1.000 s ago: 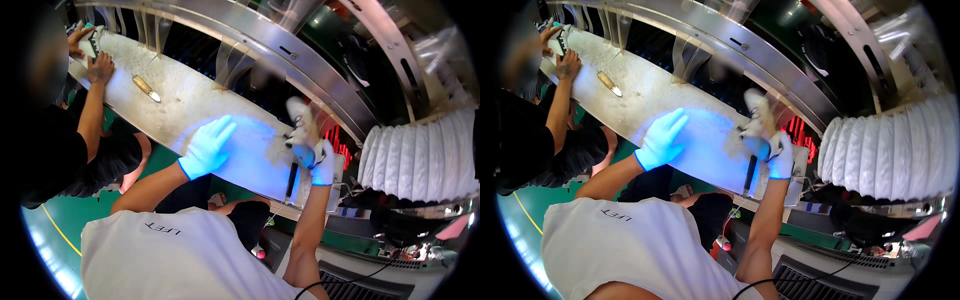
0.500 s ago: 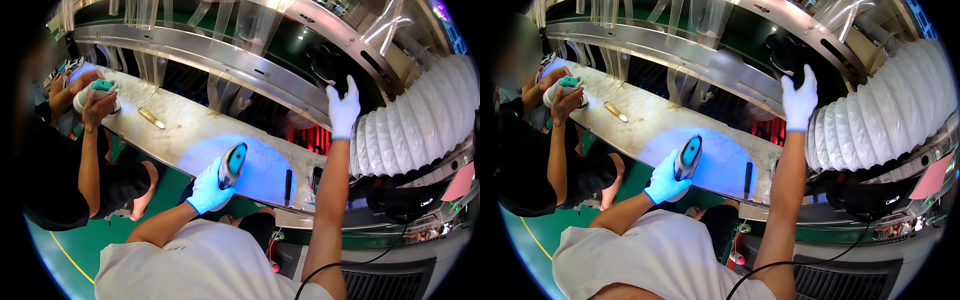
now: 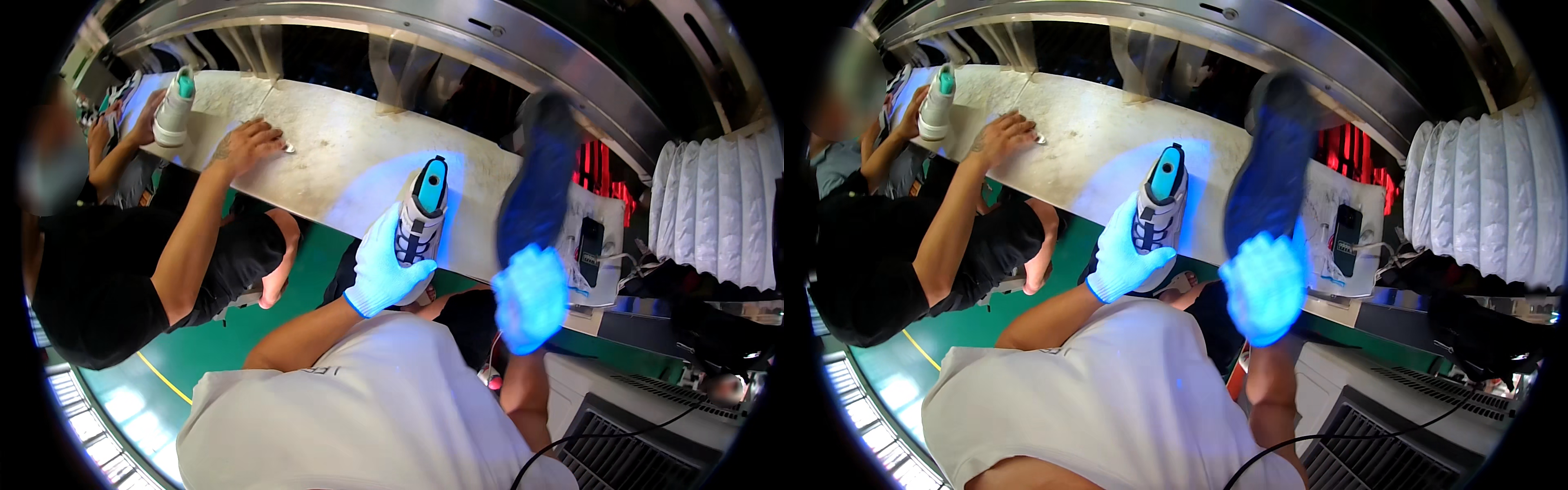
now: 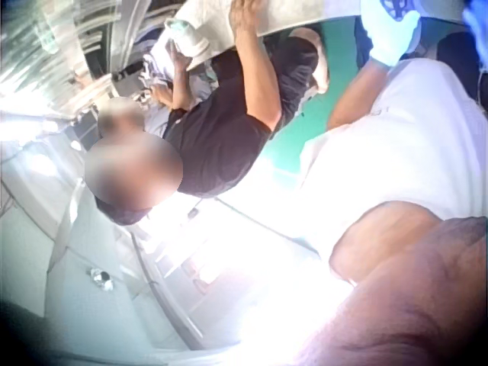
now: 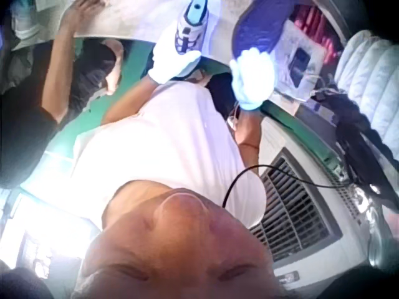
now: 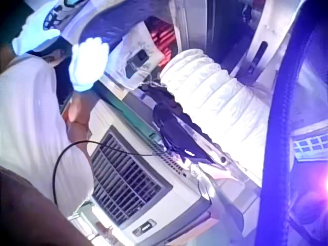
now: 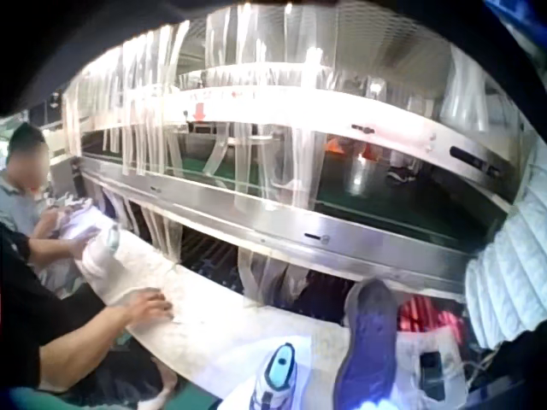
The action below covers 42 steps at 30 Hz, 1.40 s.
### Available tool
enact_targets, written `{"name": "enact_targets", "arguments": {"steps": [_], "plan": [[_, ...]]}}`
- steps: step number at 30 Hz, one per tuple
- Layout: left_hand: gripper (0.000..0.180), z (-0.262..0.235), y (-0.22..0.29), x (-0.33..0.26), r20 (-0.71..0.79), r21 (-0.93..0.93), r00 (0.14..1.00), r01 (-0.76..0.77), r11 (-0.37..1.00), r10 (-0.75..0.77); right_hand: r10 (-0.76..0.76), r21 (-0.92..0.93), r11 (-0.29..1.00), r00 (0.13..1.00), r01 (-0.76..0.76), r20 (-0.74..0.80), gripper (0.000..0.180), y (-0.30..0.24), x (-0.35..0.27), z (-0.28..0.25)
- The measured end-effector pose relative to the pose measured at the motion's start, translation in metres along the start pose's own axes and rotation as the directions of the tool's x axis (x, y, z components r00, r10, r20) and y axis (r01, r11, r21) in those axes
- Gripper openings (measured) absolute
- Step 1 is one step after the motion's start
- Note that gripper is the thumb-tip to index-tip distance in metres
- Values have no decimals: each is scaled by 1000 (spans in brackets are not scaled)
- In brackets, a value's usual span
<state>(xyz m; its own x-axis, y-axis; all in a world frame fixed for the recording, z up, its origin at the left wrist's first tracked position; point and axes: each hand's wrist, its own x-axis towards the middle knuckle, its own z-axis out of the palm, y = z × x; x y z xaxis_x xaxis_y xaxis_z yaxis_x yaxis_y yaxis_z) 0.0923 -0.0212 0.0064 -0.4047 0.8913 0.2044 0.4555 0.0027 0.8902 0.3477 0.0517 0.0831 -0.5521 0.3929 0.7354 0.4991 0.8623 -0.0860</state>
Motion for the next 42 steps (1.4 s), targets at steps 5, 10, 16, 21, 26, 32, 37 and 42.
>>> {"name": "enact_targets", "arguments": {"steps": [5,10,16,21,26,32,37,42], "plan": [[103,7,-11,-2,27,-95,1000,8,995,-5,287,116,937,917,-328,276,37,-38,-107,43],[110,8,-37,-13,30,-37,987,-156,987,157,554,195,796,820,-573,145,56,-58,-89,32],[62,-50,29,-23,138,-176,948,-262,949,287,742,697,238,589,-677,319,23,-73,-57,12],[27,-53,93,-37,711,-701,498,559,443,497,286,624,-498,565,-602,774,23,-83,-29,19],[24,-1,57,-94,215,-966,518,239,101,828,137,568,-488,584,-663,800,20,-111,-42,11],[11,-49,80,-98,885,-443,148,560,700,441,286,584,-176,527,-792,800,19,-126,-48,-49],[36,-65,88,-114,932,-356,266,544,760,246,376,695,-97,620,-713,688,24,-141,-51,-43],[23,-65,70,-119,992,107,-61,871,479,-112,257,561,-176,513,-809,819,18,-142,-59,-55]]}}
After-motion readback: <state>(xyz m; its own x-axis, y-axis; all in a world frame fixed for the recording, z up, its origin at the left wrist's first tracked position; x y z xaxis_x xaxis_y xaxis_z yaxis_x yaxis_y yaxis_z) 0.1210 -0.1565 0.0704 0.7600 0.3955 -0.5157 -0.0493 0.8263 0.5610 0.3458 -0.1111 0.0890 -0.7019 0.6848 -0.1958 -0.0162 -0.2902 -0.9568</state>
